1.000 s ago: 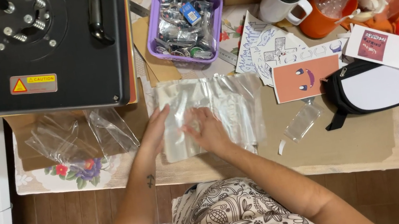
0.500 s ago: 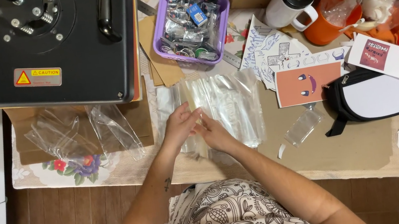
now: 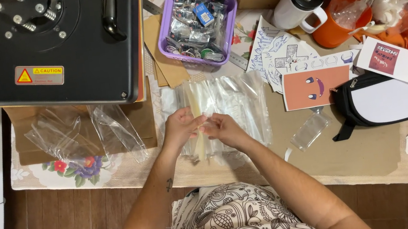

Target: Preparing and flattening clear plastic bags on a work table for packaging.

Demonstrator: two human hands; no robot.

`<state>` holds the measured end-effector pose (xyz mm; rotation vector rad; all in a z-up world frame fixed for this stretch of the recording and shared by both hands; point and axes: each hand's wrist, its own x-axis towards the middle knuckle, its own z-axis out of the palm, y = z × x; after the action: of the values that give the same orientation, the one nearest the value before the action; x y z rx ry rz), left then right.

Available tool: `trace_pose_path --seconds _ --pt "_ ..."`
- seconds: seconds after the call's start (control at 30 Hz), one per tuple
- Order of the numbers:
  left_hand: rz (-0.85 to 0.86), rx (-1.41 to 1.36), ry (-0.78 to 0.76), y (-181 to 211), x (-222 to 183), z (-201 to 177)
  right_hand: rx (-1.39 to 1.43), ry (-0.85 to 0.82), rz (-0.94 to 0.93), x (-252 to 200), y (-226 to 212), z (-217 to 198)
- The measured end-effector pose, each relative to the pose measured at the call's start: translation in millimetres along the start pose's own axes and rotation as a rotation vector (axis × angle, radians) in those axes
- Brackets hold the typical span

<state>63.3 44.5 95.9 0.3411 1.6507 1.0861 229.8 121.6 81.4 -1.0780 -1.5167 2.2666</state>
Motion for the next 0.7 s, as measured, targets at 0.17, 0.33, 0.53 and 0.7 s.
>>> trace_pose_path --seconds 0.17,0.33,0.53,0.7 --pt "0.026 0.047 0.045 -1 0 6 0.007 0.046 0.044 8 12 -4" --pt "0.024 0.029 0.072 2 -2 5 0.097 0.006 0.091 -7 -24 5" --pt "0.028 0.085 0.148 -15 12 3 -0.015 0.133 0.127 11 18 -7" --pt "0.053 0.169 0.134 5 -3 12 -0.215 0.279 0.082 37 80 -17"
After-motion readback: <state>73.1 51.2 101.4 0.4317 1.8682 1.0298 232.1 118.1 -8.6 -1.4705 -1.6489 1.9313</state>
